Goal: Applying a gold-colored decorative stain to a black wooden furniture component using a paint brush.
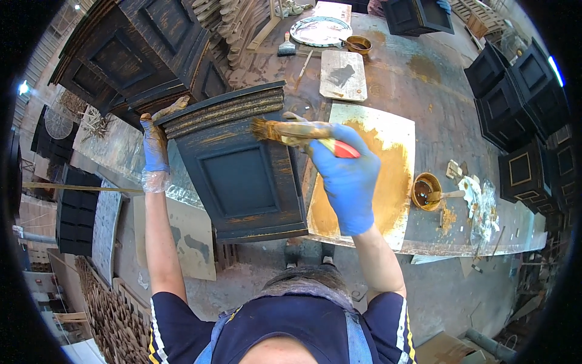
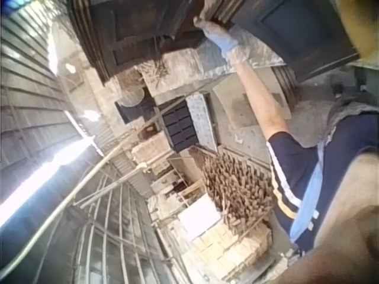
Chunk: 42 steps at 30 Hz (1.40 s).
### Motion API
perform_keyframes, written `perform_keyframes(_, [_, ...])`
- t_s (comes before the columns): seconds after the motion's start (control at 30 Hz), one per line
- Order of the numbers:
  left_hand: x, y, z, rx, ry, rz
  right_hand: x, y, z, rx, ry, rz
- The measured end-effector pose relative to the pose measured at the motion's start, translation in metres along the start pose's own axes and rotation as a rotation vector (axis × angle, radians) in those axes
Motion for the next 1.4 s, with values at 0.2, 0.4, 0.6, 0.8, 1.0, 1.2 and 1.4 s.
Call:
perform_keyframes(0.2, [0.004,0.021,-0.018,-0.239,0.184,0.155,0.019,0.046,-0.027,0.141,-0.059,-0.122])
perform_keyframes(0.4, [0.115,-0.098,0.064,-0.738,-1.121,-0.748,0.007,0.101,-0.023,0.174,-0.067,-0.148])
perform_keyframes(0.6, [0.060,-0.139,0.042,-1.057,-0.122,-1.248,0.021,0.145,-0.008,0.226,-0.063,-0.126])
perform_keyframes(0.8, [0.074,-0.112,0.109,-1.086,-0.088,-1.157,0.048,0.191,0.003,0.308,-0.114,-0.117])
perform_keyframes(1.0, [0.114,-0.052,0.131,-0.674,-0.006,-1.063,0.047,0.177,-0.001,0.240,-0.143,-0.199])
perform_keyframes(1.2, [0.116,0.079,0.141,-0.023,0.372,-0.518,0.065,0.161,-0.010,0.175,-0.217,-0.321])
perform_keyframes(1.4, [0.060,0.121,0.178,0.367,0.417,-0.013,0.073,0.130,-0.013,0.042,-0.217,-0.274])
Point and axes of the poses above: each hand's wrist, its own z-axis away from the middle knuckle, its own y-axis out of the back of the hand, x = y × z, the point moved 4 cm from there along -z, towards the middle knuckle, and after that the axes turned 14 degrees about x, right-handed, at the moved point
